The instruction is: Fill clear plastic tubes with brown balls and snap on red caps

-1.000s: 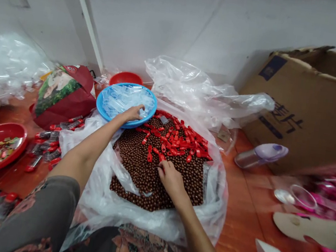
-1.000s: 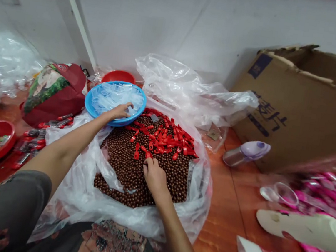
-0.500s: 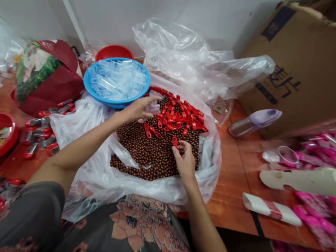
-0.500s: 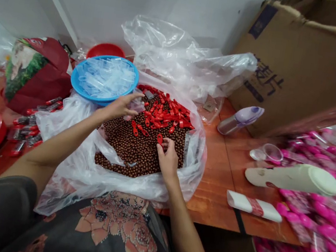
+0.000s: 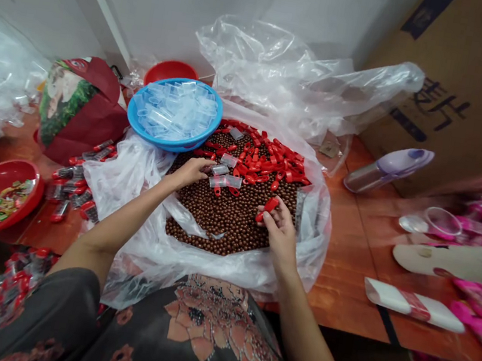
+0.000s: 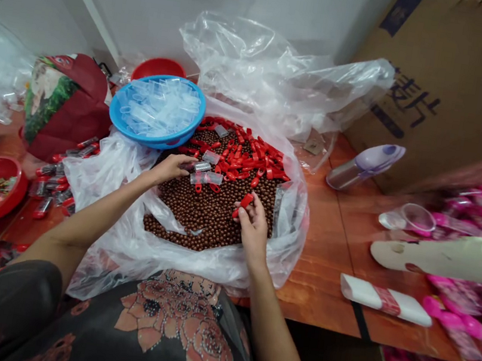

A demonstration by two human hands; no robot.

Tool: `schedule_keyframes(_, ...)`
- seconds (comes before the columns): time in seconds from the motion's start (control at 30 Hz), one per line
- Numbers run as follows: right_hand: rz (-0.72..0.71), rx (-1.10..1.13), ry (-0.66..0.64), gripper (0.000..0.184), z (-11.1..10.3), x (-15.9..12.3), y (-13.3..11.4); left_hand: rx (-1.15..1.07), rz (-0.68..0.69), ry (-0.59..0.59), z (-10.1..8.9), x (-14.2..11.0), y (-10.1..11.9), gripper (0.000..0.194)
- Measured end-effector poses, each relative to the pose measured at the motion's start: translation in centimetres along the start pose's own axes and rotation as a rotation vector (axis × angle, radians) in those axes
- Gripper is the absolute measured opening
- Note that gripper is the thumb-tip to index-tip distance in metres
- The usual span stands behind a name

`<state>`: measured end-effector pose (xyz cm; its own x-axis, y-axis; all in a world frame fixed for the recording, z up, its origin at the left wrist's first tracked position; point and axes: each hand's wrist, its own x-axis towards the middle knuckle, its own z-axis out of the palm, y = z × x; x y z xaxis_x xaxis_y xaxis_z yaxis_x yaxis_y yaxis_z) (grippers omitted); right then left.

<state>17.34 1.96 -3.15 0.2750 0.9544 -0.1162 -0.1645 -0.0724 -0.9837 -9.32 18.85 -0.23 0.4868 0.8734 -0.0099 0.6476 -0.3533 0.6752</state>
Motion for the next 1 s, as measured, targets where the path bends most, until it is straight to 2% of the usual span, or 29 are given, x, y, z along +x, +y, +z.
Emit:
schedule_keyframes(0.07, 0.048, 0.09, -0.014, 0.067, 0.1, -0.2, -0.2, 0.002, -0.028, 0.026, -0.2, -0.4, 0.1, 0.05)
schedule_keyframes(0.17, 0.117, 0.186, -0.028, 0.067, -0.1, -0.5, -0.6, -0.027, -0.055, 0.171, -0.7, -1.3, 1.1, 0.041)
schedule_keyframes(0.23, 0.145, 0.202, -0.026, 0.066, -0.5, -0.6, -0.9, -0.108, -0.124, 0.232, -0.7, -2.2, 2.3, 0.042)
schedule_keyframes(0.3, 0.15, 0.18, -0.009, 0.063, -0.9, -0.7, -0.9, -0.244, -0.203, 0.189, -0.3, -3.3, 3.6, 0.043)
schedule_keyframes(0.37, 0.136, 0.155, 0.016, 0.059, -1.1, -0.7, -0.9, -0.419, -0.254, 0.078, 0.5, -4.4, 4.6, 0.042)
schedule_keyframes(0.5, 0.124, 0.154, 0.041, 0.052, -1.2, -1.1, -0.9, -0.677, -0.317, -0.103, 2.7, -6.0, 4.9, 0.041)
schedule_keyframes(0.67, 0.101, 0.114, 0.051, 0.044, -2.1, -1.9, -1.1, -0.598, -0.307, -0.15, 3.9, -6.8, 4.0, 0.043)
schedule_keyframes(0.83, 0.091, 0.04, 0.067, 0.063, -3.5, -2.7, -0.9, -0.356, -0.293, -0.136, 5.5, -6.9, 3.7, 0.037)
schedule_keyframes(0.9, 0.097, 0.012, 0.06, 0.066, -3.8, -2.9, -0.8, -0.358, -0.317, -0.142, 6.7, -6.7, 3.7, 0.035)
schedule_keyframes(1.0, 0.095, -0.039, 0.05, 0.066, -4.1, -3.1, -0.6, -0.474, -0.342, -0.189, 8.8, -5.9, 4.1, 0.036)
